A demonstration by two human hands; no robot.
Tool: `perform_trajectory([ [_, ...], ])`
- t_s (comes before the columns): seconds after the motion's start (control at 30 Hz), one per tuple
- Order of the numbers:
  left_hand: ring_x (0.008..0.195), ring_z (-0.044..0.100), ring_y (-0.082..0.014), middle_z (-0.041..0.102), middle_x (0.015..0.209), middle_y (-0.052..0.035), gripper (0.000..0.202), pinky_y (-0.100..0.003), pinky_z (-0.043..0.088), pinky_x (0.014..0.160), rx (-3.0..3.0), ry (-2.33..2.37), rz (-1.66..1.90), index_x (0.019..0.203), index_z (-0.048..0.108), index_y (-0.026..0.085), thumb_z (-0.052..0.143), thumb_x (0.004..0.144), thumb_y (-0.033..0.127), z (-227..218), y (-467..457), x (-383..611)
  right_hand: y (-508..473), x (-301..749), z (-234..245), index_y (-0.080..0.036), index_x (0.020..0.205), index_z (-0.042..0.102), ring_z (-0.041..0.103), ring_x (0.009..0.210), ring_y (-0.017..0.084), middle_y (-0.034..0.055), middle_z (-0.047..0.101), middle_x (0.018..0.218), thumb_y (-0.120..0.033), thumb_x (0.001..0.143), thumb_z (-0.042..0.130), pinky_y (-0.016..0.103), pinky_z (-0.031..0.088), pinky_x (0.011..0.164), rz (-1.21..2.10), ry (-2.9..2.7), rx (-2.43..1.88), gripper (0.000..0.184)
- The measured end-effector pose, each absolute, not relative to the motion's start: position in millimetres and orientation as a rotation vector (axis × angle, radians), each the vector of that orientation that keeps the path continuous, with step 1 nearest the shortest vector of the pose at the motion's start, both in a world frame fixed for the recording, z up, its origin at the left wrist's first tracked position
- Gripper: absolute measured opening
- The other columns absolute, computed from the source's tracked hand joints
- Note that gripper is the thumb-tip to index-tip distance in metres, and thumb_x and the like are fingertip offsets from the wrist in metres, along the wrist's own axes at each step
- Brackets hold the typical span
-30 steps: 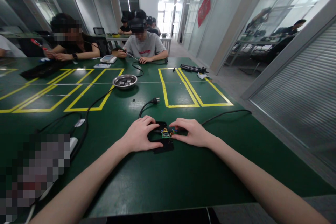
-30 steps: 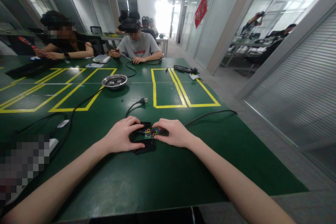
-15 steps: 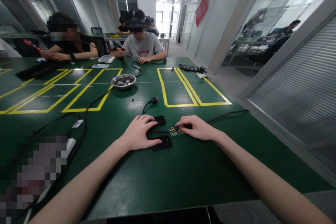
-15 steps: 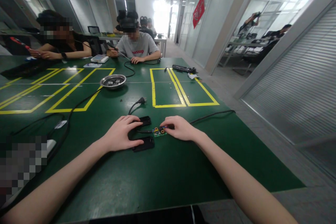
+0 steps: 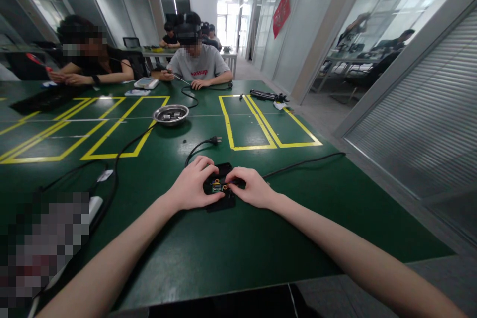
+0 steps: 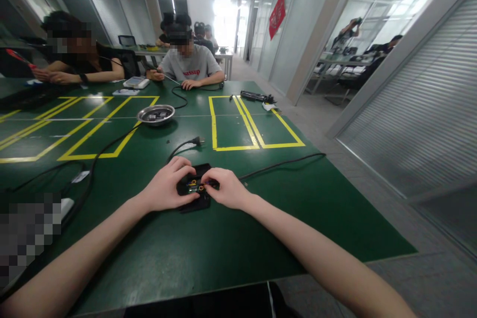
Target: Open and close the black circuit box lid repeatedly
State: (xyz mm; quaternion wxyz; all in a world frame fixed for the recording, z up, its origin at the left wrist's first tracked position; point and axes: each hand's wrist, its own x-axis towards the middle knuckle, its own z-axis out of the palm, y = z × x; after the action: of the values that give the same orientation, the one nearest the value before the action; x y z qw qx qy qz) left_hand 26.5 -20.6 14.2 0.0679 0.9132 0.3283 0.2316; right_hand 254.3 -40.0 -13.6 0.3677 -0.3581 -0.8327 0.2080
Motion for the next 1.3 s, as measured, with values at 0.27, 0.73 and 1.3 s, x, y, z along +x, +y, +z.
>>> perform_trajectory([
  [0.27,0.072,0.056,-0.0161,0.059,0.08,-0.0013,0.008,-0.027,0.043,0.065,2.632,0.938,0.652,0.086,0.061,0.019,0.055,0.083,0.023,13.6,-17.4,22.9,-44.6,260.2,-7.0,-0.02,0.097,0.065,0.068,0.09,0.02,0.0054,0.072,0.096,-0.014,0.081,0.066,0.034,0.054,0.085,0.62,-2.16,-0.848,0.017],
  [0.73,0.059,0.049,-0.0133,0.056,0.07,0.0019,0.008,-0.024,0.036,0.058,2.612,1.006,0.558,0.079,0.057,0.019,0.053,0.079,0.027,12.7,-12.6,21.1,-41.0,264.2,-12.2,-0.018,0.114,0.066,0.062,0.111,0.028,0.0139,0.062,0.121,-0.027,0.081,0.075,0.047,0.052,0.097,0.414,-2.293,-0.923,0.035],
  [1.3,0.058,0.045,-0.0132,0.052,0.062,0.0031,0.008,-0.025,0.036,0.057,2.359,1.038,0.518,0.072,0.051,0.02,0.049,0.077,0.026,18.0,-10.1,16.8,-28.4,296.7,-1.4,-0.02,0.087,0.068,0.064,0.074,0.017,0.0037,0.068,0.082,-0.027,0.098,0.06,0.028,0.046,0.068,0.337,-2.458,-1.013,0.016],
])
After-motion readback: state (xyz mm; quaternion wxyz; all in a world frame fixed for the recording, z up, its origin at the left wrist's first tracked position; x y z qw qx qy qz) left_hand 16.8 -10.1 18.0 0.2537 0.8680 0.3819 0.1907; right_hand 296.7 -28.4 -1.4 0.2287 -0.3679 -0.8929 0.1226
